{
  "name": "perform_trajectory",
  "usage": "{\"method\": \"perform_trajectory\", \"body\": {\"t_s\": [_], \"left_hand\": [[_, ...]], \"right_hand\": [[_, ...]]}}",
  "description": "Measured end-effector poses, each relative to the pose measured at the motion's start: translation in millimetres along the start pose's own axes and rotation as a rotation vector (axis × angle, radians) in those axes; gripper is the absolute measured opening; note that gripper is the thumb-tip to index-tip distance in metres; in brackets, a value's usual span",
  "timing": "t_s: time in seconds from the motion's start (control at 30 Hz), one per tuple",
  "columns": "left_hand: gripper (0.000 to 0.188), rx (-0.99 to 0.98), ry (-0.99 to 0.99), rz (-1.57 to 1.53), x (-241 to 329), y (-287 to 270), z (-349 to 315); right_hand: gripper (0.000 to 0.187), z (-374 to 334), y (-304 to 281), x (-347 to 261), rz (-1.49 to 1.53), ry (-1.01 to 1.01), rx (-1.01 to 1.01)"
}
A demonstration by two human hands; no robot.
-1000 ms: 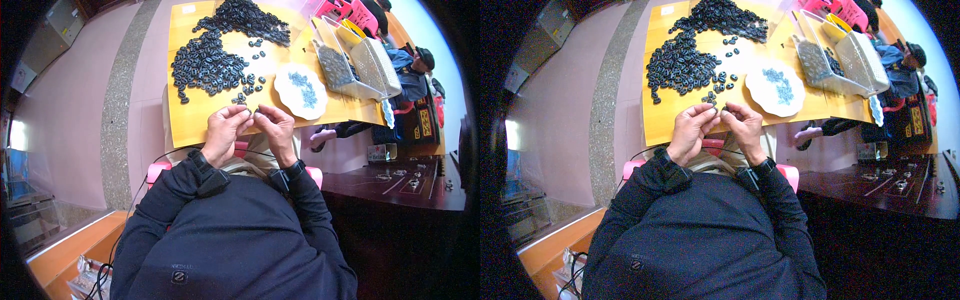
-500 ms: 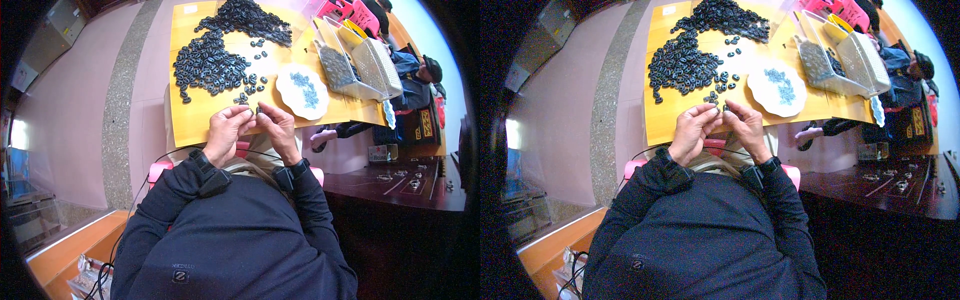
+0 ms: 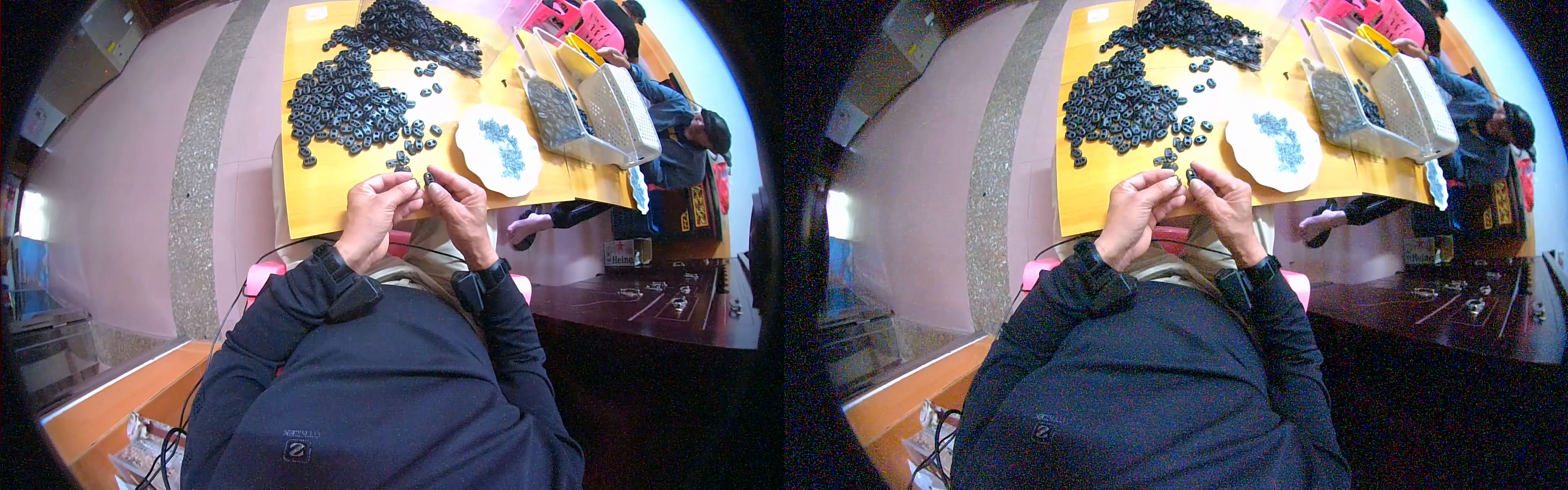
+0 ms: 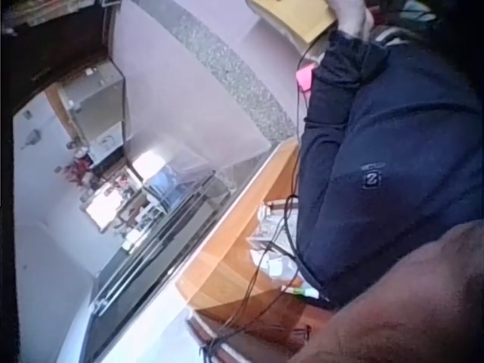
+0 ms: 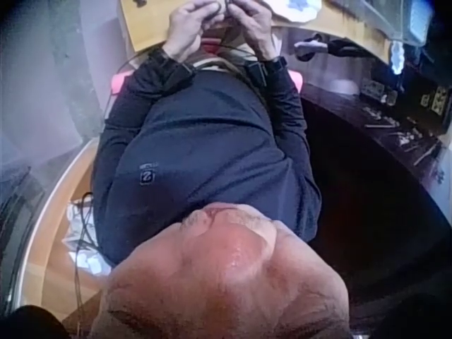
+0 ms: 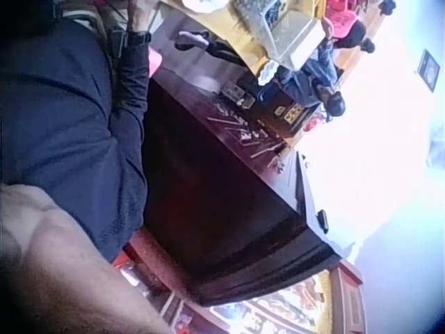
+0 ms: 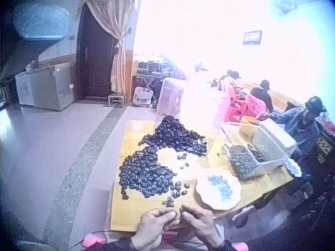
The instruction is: The person picks up a black plastic cord lock and a small metal spring by hand, inserts the spring into the cord lock, and then places the assembled unit onto the table.
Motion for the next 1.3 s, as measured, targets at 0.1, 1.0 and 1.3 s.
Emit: {"method": "perform_trajectory", "body": {"t_s": [0.1,1.0,1.3], "left_hand": [[0.017,-0.002,0.002,0.009,-1.4,-0.7,1.1],[0.016,0.018,0.000,0.075,-1.1,0.9,-0.4],[0.016,-0.009,0.002,0.072,-3.0,-0.2,0.2]], "right_hand": [[0.032,-0.2,-0.9,2.4,-0.010,0.008,-0.004],[0.030,0.2,1.6,-4.8,-0.033,0.006,-0.059],[0.031,1.8,-0.8,-3.7,-0.083,-0.016,-0.089]]}}
Point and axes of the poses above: each hand's wrist, its own z-axis towards the middle knuckle, its own y-axis out of the palm, x = y × z, the point moved 3 cm from there along z, towards the middle knuckle, and after that the axes turned 2 degrees about -y, right-handed, at the moved point
